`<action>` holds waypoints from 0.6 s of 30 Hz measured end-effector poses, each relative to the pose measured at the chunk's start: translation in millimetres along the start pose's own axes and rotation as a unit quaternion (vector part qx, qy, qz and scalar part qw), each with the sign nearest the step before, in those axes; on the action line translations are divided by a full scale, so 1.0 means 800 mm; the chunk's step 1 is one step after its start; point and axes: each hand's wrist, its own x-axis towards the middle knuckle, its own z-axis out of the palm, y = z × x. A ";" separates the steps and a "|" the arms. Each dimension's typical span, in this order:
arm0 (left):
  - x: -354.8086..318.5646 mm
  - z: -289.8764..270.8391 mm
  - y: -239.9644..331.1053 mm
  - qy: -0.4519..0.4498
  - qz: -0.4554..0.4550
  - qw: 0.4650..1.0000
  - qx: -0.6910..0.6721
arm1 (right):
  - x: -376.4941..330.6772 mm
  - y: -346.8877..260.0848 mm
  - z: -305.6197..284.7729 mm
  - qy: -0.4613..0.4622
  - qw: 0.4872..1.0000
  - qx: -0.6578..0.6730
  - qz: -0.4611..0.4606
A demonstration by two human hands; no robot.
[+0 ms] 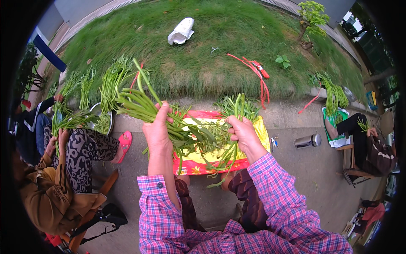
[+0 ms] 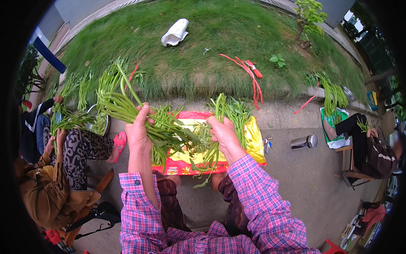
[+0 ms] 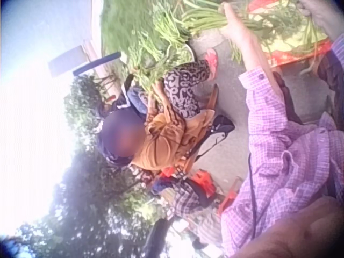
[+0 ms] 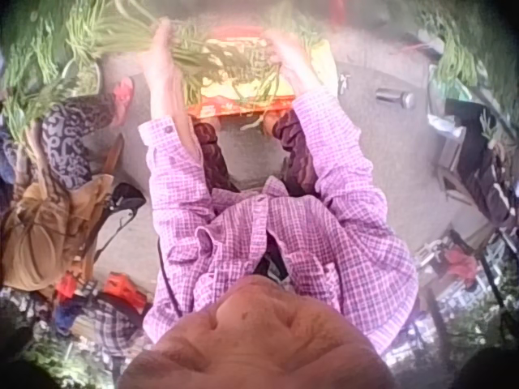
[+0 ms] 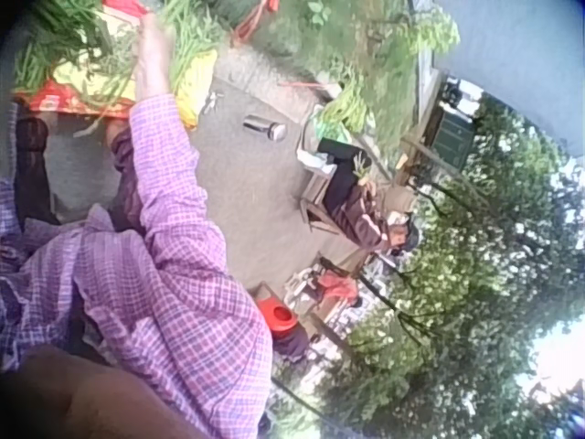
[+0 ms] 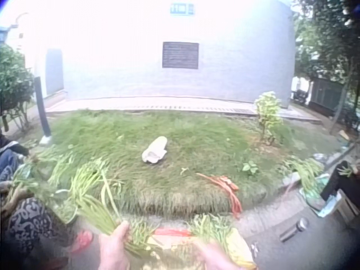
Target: The person picks through a bundle of green stalks, snapping or tearing off small pieces and placing them onto a yellow and red mat. They gather sorted pieces into their hands and occasionally use scissors to trim the ends.
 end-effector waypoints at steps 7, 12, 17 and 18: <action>-0.008 -0.003 0.002 -0.149 -0.069 0.973 0.164 | -0.005 -0.015 -0.001 0.009 0.995 -0.084 -0.047; -0.023 0.013 -0.005 -0.234 -0.129 0.940 0.212 | -0.003 -0.019 -0.001 0.022 0.994 -0.073 -0.077; -0.035 0.022 -0.017 -0.270 -0.164 0.917 0.245 | -0.002 -0.031 0.003 0.025 0.994 0.014 -0.104; -0.039 0.025 -0.019 -0.274 -0.174 0.917 0.232 | 0.000 -0.033 0.005 0.027 0.994 0.047 -0.094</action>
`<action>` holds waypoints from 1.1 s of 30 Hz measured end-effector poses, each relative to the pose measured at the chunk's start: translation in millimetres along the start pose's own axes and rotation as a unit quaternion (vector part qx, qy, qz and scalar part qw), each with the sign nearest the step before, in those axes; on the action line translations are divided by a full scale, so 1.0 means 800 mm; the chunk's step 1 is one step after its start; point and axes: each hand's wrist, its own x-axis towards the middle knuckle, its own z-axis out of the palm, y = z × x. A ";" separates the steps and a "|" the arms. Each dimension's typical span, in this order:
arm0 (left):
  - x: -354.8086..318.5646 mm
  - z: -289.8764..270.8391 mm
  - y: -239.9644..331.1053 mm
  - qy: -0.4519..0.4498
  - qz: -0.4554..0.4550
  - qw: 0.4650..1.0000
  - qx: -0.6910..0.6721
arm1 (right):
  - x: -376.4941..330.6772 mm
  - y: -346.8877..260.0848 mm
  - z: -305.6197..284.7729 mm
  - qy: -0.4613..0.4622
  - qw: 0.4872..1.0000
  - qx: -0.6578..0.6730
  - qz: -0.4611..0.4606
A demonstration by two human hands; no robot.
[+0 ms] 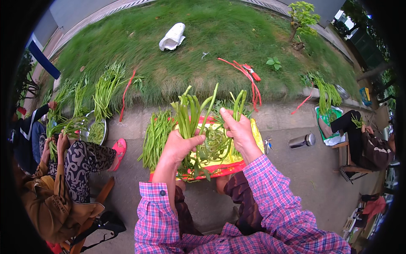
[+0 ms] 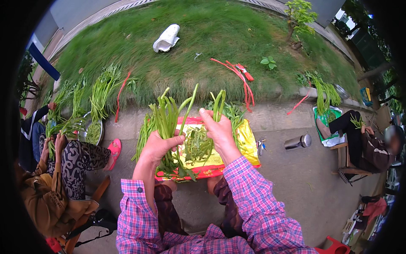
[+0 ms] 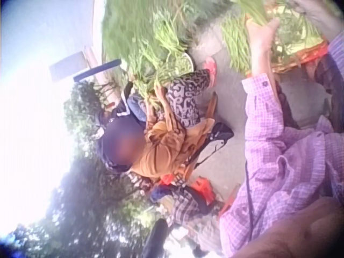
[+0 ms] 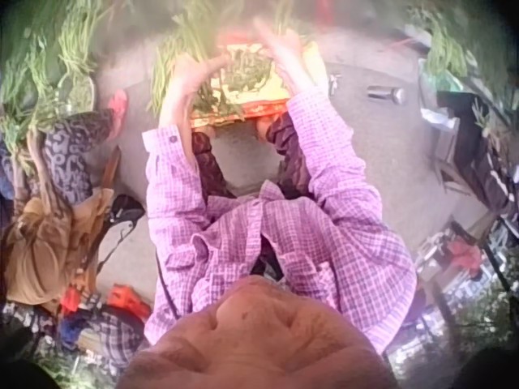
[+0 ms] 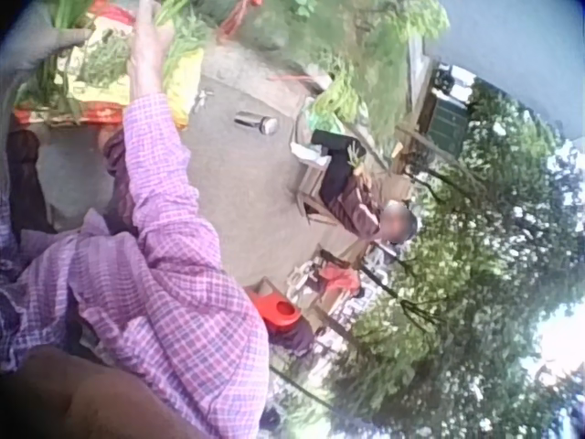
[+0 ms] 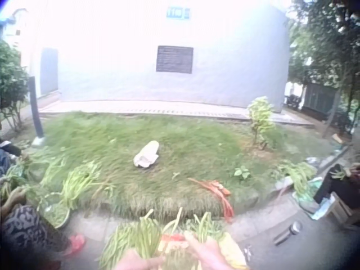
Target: The person picks through a bundle of green stalks, snapping or tearing off small pieces and placing them onto a yellow and red mat. They gather sorted pieces into their hands and occasionally use scissors to trim the ends.
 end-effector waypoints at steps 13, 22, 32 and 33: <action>0.009 0.000 -0.007 -0.017 0.004 1.000 0.024 | 0.012 0.001 -0.020 -0.008 0.999 -0.045 -0.009; 0.013 -0.057 0.007 0.098 0.024 0.991 -0.091 | 0.016 -0.014 -0.026 0.066 0.992 0.015 -0.109; 0.009 -0.084 0.003 0.109 0.030 0.983 -0.144 | 0.013 -0.061 -0.058 0.199 0.928 0.173 -0.262; 0.010 -0.087 0.003 0.114 0.031 0.982 -0.150 | 0.015 -0.062 -0.064 0.206 0.926 0.174 -0.263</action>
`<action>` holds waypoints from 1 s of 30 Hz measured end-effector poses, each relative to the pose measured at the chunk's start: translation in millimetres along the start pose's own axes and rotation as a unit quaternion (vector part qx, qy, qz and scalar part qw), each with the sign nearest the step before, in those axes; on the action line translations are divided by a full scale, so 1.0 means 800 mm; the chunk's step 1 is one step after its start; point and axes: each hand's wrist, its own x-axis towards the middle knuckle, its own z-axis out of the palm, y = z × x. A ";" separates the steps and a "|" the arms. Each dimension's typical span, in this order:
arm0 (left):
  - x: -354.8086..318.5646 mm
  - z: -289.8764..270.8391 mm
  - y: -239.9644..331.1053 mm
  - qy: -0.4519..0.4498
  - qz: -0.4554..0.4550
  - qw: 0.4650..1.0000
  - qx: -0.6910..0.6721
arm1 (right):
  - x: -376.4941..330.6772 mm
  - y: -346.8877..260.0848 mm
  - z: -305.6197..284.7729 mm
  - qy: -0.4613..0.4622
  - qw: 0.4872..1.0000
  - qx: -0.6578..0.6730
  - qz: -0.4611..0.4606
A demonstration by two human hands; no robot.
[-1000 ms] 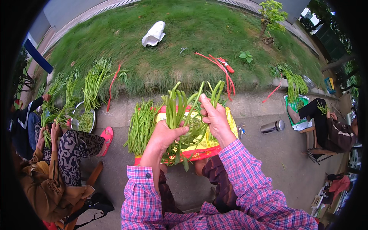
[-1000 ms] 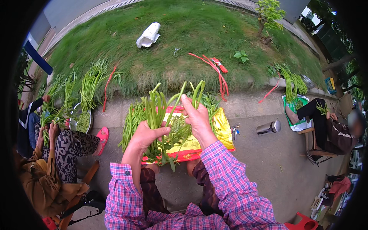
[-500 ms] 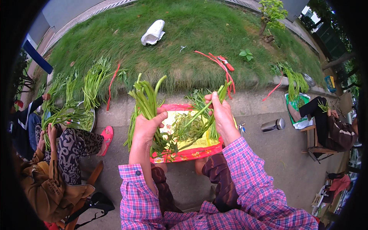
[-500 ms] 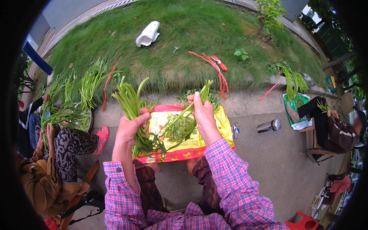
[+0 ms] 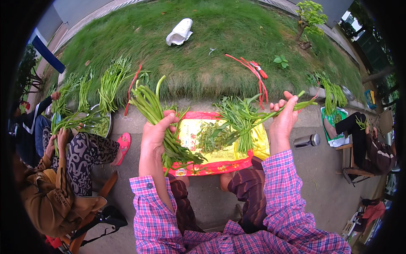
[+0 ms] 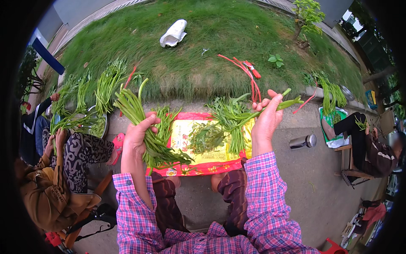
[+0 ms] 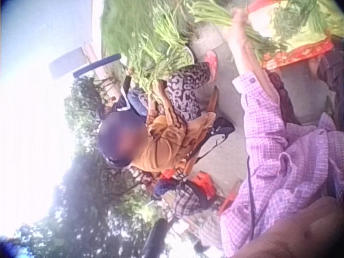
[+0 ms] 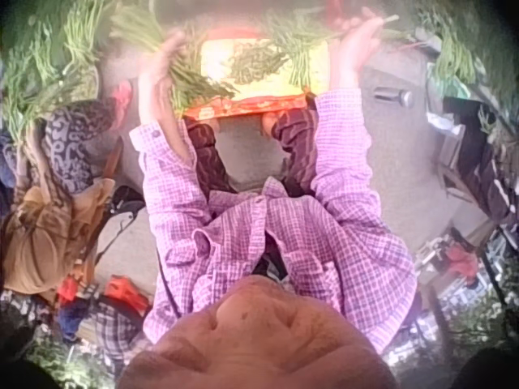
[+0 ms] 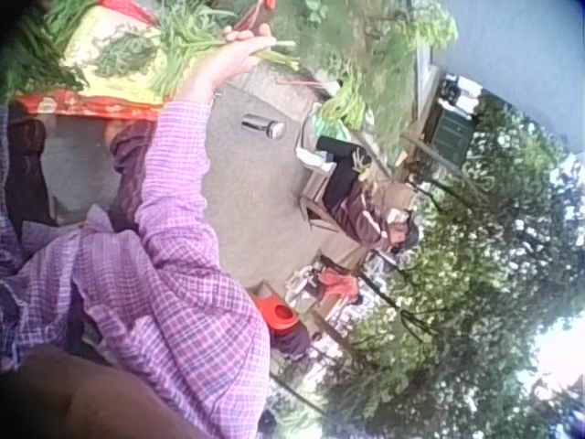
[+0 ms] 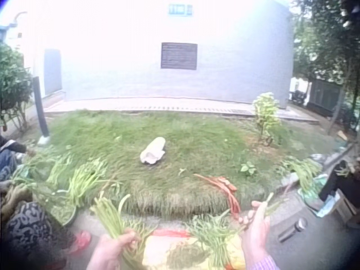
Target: The person picks through a bundle of green stalks, snapping or tearing off small pieces and placing them onto a yellow and red mat. They gather sorted pieces into their hands and occasionally use scissors to trim the ends.
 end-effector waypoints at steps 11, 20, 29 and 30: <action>-0.008 0.045 -0.013 -0.124 -0.091 0.988 -0.017 | -0.073 0.039 0.035 -0.238 0.937 -0.185 0.177; -0.021 0.077 -0.043 -0.194 -0.087 0.974 0.077 | -0.110 0.049 0.045 -0.379 0.866 -0.203 0.255; -0.018 0.067 -0.031 -0.172 -0.066 0.982 0.026 | -0.100 0.053 0.043 -0.323 0.888 -0.218 0.245; -0.014 0.062 -0.031 -0.155 -0.072 0.985 0.031 | -0.098 0.057 0.042 -0.310 0.892 -0.223 0.241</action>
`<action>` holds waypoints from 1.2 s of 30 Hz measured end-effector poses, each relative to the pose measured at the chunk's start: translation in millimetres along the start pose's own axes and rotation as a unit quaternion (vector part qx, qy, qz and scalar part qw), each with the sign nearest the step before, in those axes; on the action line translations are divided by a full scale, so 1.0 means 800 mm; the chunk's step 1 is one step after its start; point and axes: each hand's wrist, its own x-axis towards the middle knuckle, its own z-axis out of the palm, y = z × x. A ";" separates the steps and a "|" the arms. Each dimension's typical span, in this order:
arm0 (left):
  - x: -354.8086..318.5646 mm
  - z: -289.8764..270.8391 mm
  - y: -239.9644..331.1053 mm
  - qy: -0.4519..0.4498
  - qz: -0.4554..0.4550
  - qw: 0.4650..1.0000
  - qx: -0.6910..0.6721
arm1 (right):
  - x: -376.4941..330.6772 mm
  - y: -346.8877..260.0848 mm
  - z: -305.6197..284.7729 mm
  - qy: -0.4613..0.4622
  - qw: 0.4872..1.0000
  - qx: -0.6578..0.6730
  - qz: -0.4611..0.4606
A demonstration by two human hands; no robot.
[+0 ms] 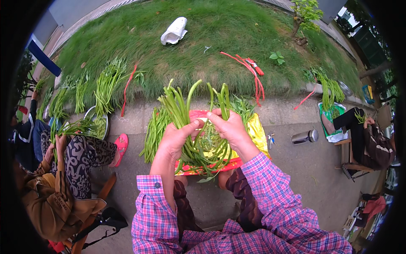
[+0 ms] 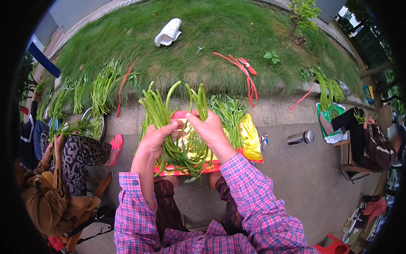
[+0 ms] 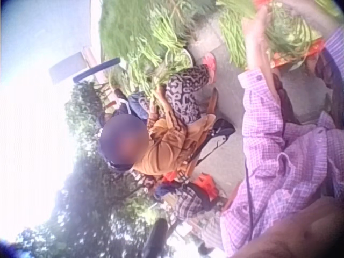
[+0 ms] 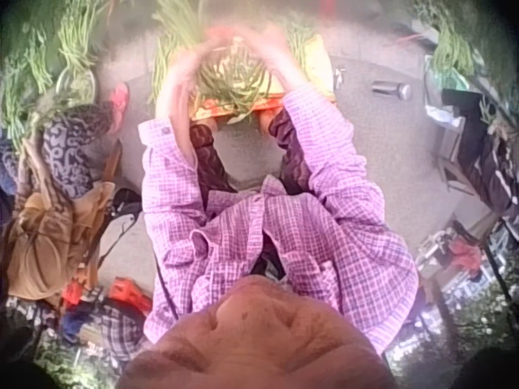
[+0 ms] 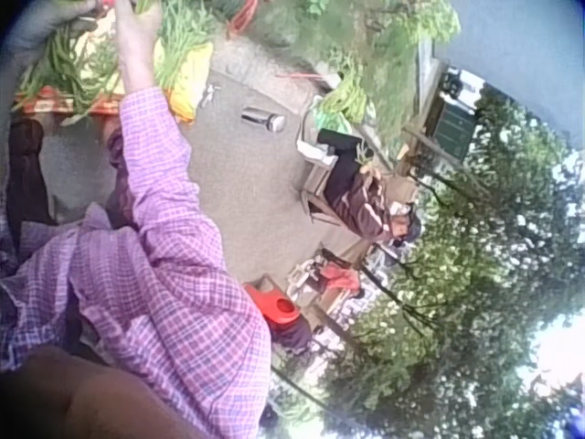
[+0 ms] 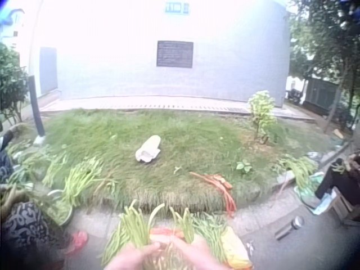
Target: The person picks through a bundle of green stalks, snapping or tearing off small pieces and placing them onto a yellow and red mat. They gather sorted pieces into their hands and occasionally use scissors to trim the ends.
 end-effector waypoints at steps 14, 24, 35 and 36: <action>0.005 0.009 -0.017 0.123 0.139 0.943 0.276 | 0.010 -0.012 -0.019 0.058 0.993 0.107 0.007; 0.001 0.021 -0.012 0.031 0.075 0.984 0.156 | 0.009 -0.006 -0.019 -0.007 0.992 0.117 0.041; 0.002 0.005 0.002 -0.001 0.025 0.991 0.133 | 0.014 -0.018 -0.034 -0.005 0.979 0.204 0.009; 0.001 -0.001 0.004 0.021 0.053 0.989 0.137 | 0.014 -0.021 -0.035 0.003 0.978 0.207 0.007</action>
